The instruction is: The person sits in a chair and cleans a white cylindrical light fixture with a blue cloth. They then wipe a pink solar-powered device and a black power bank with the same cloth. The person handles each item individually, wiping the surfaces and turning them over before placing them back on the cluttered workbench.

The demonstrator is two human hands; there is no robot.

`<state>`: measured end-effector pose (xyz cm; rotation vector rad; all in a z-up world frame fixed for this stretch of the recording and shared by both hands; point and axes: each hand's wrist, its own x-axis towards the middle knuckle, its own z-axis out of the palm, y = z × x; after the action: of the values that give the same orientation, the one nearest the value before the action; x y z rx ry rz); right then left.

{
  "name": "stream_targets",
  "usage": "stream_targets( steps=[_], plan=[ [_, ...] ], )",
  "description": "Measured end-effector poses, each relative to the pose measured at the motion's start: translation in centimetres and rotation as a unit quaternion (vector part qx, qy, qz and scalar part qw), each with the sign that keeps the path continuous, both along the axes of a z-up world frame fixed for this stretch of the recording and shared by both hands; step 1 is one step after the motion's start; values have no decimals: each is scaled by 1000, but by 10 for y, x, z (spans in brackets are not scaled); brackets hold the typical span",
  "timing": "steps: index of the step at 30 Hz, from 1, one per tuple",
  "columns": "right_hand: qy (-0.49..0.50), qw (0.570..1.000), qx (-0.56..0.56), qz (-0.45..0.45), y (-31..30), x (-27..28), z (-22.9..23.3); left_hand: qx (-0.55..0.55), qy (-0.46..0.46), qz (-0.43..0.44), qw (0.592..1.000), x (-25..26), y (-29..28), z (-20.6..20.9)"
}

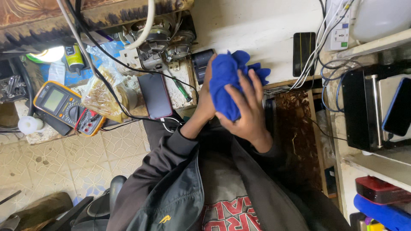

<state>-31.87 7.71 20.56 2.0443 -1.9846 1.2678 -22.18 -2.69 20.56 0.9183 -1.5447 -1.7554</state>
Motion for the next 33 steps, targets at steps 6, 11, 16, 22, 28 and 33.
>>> stream_targets(
  steps=[6, 11, 16, 22, 28, 33],
  plan=[
    [-468, 860, 170, 109, -19, -68, 10, -74, 14, -136, 988, 23, -5, 24],
    [-713, 679, 166, 59, -27, -48, -12, 185, 147, -94, 967, 1, 3, -43],
    [-674, 727, 122, 37, 6, -22, -57, 282, 372, -19, 884, -23, -21, -86],
    [-441, 887, -64, 118, 14, -58, -132, 361, 403, -31, 840, -26, -12, -62],
    [-240, 967, -51, 65, -7, -41, -21, 62, 109, 39, 991, 6, 0, 5],
    [-214, 974, 10, -68, 14, -17, -56, 272, 200, 144, 930, -16, 13, -35]
  ],
)
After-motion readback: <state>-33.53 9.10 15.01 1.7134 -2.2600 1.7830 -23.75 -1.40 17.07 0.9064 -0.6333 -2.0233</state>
